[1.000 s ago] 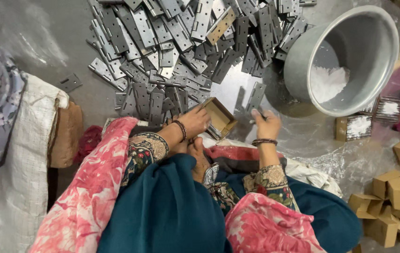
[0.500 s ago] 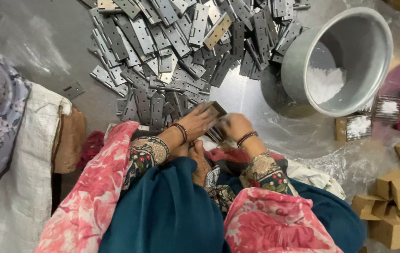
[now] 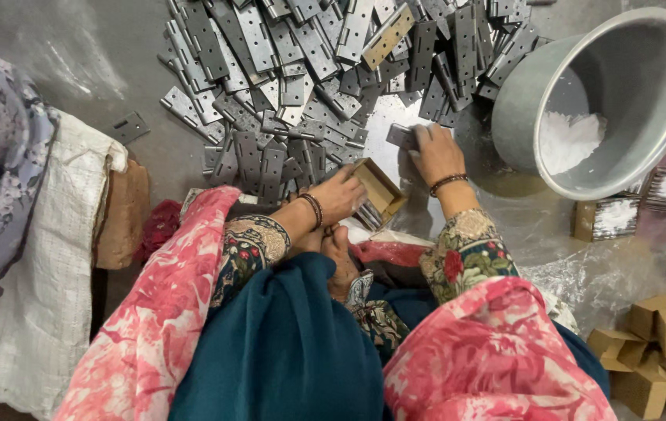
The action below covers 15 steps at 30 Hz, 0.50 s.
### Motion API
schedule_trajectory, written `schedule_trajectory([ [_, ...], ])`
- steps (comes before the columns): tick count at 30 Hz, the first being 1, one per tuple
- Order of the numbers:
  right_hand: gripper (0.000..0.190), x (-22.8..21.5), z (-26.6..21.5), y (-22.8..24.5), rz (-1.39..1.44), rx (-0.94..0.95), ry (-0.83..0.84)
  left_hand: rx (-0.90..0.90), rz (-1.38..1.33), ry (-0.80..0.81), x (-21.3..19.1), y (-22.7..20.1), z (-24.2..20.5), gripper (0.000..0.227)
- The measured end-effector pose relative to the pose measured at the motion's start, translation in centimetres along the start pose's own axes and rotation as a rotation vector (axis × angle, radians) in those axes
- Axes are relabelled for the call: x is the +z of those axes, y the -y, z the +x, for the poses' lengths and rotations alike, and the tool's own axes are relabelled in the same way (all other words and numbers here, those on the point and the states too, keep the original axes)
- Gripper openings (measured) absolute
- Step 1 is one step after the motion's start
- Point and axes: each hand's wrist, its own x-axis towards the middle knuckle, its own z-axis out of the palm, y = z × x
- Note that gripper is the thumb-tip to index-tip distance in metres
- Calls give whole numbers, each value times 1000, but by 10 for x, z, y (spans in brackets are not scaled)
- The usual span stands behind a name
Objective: The person sits on the floor and repeatedly picks up metal hinges from a large pile. They place the hinges into small cardboard boxes, then dip the filled boxes into a bucket containing a white substance before setting them aside.
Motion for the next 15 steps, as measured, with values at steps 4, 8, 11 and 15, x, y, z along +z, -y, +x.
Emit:
schedule_trajectory([
  [4,52,25,-62,-47,309,289,-128,1,51,-68,-1,1,-1,31],
  [8,27,48,-104,-70,745,620,-166,-90,99,-118,0,-12,2,32],
  [11,22,48,-116,-55,1073,559,-327,-136,131,-26,3,-18,7,36],
  [15,23,19,-108,-12,1085,453,-288,-54,269,104,4,-19,9,40],
])
